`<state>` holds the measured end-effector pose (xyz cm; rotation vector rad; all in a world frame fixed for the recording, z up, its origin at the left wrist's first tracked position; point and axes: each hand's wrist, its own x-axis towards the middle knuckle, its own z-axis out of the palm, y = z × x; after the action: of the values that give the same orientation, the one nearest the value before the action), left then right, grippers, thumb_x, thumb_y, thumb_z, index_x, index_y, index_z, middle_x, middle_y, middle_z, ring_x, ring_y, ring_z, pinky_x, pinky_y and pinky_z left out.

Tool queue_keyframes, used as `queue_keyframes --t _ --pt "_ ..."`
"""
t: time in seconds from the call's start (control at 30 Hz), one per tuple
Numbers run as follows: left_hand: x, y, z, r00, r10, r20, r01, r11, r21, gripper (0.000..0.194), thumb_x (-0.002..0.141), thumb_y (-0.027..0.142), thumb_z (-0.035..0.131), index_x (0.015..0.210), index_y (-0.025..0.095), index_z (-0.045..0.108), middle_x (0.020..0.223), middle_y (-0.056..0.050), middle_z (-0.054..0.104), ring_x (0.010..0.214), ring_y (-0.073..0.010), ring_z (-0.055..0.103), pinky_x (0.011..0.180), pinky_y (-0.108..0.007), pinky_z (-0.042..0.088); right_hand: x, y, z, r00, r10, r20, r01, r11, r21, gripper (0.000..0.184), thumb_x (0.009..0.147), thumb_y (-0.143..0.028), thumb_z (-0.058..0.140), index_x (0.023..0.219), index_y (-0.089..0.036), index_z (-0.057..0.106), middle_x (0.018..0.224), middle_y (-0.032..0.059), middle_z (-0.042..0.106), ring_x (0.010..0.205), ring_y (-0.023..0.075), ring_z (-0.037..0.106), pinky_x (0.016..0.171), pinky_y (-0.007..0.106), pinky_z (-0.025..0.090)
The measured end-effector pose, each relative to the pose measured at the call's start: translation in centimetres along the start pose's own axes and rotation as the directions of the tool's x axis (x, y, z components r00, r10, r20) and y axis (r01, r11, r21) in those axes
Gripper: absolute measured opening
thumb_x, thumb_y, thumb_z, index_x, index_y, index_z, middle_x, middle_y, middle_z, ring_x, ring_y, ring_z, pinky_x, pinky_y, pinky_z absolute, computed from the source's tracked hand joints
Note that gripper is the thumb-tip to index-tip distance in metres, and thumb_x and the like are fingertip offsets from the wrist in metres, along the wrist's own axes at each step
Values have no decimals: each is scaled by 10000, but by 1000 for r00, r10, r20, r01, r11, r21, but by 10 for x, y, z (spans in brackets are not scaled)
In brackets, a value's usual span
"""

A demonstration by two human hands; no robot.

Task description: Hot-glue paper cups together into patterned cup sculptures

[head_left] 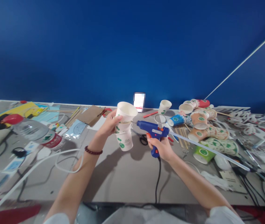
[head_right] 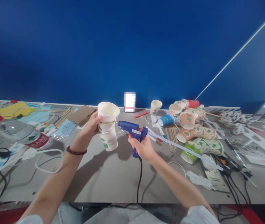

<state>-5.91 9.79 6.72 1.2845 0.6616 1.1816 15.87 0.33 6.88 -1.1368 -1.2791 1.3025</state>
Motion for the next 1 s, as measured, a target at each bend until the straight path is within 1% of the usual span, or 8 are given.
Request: queue_keyframes --t 0.3,0.43,0.63,0.77,1.0 --pt "0 -1 -1 1000 24 8 -24 1000 4 690 593 613 781 1059 118 665 795 -98 729 723 -246 695 569 -272 507 1 2 -2 1000 2 -5 -2 1000 -22 165 688 -342 600 675 -189 538 441 -65 453 410 81 364 439 241 286" --pt "0 -2 -2 1000 29 7 -29 1000 1 708 588 625 777 1068 118 662 796 -100 728 728 -251 695 552 -266 498 0 0 -1 1000 17 -14 -17 1000 -25 171 674 -349 598 665 -192 532 428 -68 440 401 80 355 433 241 273" --pt "-1 -2 -2 999 34 11 -34 999 -4 691 609 611 776 1077 117 657 813 -108 731 756 -257 694 584 -280 509 -1 -1 -1 1000 5 8 -5 1000 -29 167 687 -342 590 649 -196 520 434 -64 441 409 81 357 437 241 277" --pt "-2 0 0 1000 27 8 -27 1000 2 700 622 612 766 1103 116 650 828 -111 731 764 -267 697 606 -303 526 0 2 -2 1000 7 17 -7 1000 -19 152 700 -329 596 675 -191 537 451 -63 451 417 81 362 442 239 293" --pt "-1 -2 0 999 40 -9 -41 999 -22 711 616 622 769 1104 120 642 835 -111 730 770 -272 699 612 -311 530 2 4 -2 993 -100 57 101 994 -32 108 725 -285 601 698 -186 567 502 -54 466 463 89 406 476 241 343"
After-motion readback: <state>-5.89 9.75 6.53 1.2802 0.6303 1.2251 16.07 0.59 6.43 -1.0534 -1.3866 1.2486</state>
